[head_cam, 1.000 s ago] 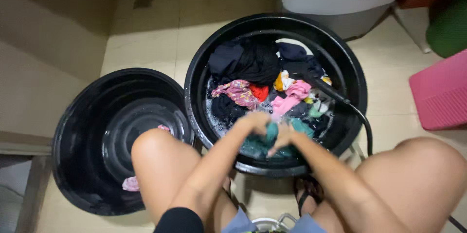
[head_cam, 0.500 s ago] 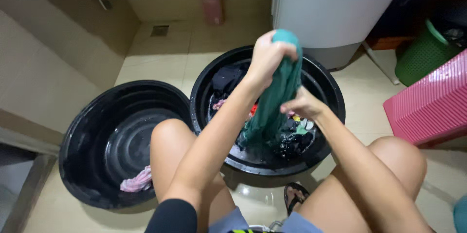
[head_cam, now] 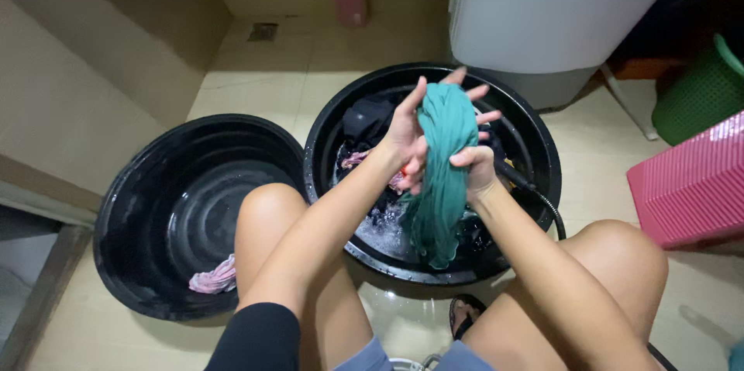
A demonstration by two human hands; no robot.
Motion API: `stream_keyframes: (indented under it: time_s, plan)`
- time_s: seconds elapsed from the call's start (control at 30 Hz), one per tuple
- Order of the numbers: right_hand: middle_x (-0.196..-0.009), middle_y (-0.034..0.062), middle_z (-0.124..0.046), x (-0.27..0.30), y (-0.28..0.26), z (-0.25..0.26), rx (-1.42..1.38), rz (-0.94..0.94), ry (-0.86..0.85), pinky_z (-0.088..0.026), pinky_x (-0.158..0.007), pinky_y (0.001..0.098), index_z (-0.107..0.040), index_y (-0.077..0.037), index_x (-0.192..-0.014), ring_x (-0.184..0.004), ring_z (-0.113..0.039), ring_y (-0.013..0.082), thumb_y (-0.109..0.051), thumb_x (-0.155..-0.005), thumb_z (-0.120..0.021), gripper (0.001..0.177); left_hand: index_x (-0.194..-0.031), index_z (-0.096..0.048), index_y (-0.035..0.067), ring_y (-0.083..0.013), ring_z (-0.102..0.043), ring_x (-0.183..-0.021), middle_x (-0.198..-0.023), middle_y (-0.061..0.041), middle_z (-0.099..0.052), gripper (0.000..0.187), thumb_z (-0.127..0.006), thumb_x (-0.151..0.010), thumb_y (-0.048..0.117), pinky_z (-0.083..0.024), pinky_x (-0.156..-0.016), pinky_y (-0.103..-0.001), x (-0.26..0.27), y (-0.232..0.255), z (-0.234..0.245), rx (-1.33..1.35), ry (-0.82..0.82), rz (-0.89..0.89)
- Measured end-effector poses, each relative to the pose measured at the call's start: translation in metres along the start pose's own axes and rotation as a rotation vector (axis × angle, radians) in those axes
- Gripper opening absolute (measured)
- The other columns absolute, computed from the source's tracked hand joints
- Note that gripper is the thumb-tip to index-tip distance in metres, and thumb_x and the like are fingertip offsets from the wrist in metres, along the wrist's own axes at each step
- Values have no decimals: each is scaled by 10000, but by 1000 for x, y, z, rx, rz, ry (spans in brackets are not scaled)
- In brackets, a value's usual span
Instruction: The person sits on the floor and hand-washes clothes in a black basin using a handheld shower head to rinse. They repeatedly wet, agitate, and wring out various garments, then transfer them to a second basin.
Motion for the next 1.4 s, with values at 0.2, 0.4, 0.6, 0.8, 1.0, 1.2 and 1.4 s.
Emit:
stream_keyframes:
  time_s: [0.2,0.4,0.6,0.8,1.0,1.2,1.4]
  plan:
    - [-727,42,-580,9,11,-3,-209,-79,-94,-469,-620,304,-618,-9,-1272,-552,-559,154,-289,-919,-687,455,-873,-574,94,-364,-607,-1216,-986,-73,-621,295,-619,-1058,320,-530,-1070,-594,-23,18,-6,-113,-53,-105]
    - [-645,-35,-477,4,24,31,-4,-294,313,-321,-453,205,-622,-47,-968,-496,-432,66,-187,-980,-695,158,-734,-553,100,-210,-590,-623,-669,-46,-572,382,-717,-977,345,-532,-644,-407,-17,32,50,-667,528,32]
    - [-599,13,-508,5,56,88,459,-297,759,-355,-401,268,-602,-62,-841,-447,-450,114,-67,-793,-669,83,-758,-729,-28,-343,-693,-677,-747,-220,-719,342,-692,-860,296,-554,-674,-455,-14,18,107,-1557,930,-8]
    - [-761,160,-756,4,87,129,1174,-75,719,-550,-650,374,-746,14,-821,-704,-723,260,-145,-758,-690,179,-851,-733,-49,-493,-687,-935,-914,-339,-685,378,-665,-856,323,-563,-852,-523,11,-4,124,-1802,1099,72]
    - [-902,241,-749,15,80,141,1366,-175,992,-549,-779,452,-725,17,-964,-877,-744,356,-283,-835,-715,327,-990,-707,-44,-477,-707,-919,-923,-301,-704,404,-623,-896,339,-560,-843,-517,13,-11,77,-1729,1055,-127]
    - [-985,-19,-722,0,2,100,852,618,858,-556,-805,277,-678,-62,-1054,-881,-662,95,-81,-863,-725,198,-1494,-423,-15,-365,-530,-1367,-1463,-242,-519,591,-506,-1049,366,-394,-1176,-419,30,-36,24,-1474,895,-561]
    - [-764,53,-625,3,-29,40,446,669,974,-485,-638,309,-617,-40,-927,-664,-590,161,-192,-1005,-796,248,-1580,-117,-69,-478,-165,-1532,-1627,-333,-187,978,-663,-827,232,-112,-1254,-535,62,-119,-8,-1945,970,-622]
Point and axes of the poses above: each hand's wrist, its own x-axis away from the middle knuckle, its own z-axis out of the back of the hand, y = z × x, the point moved 4 cm from there along -x, towards the middle knuckle
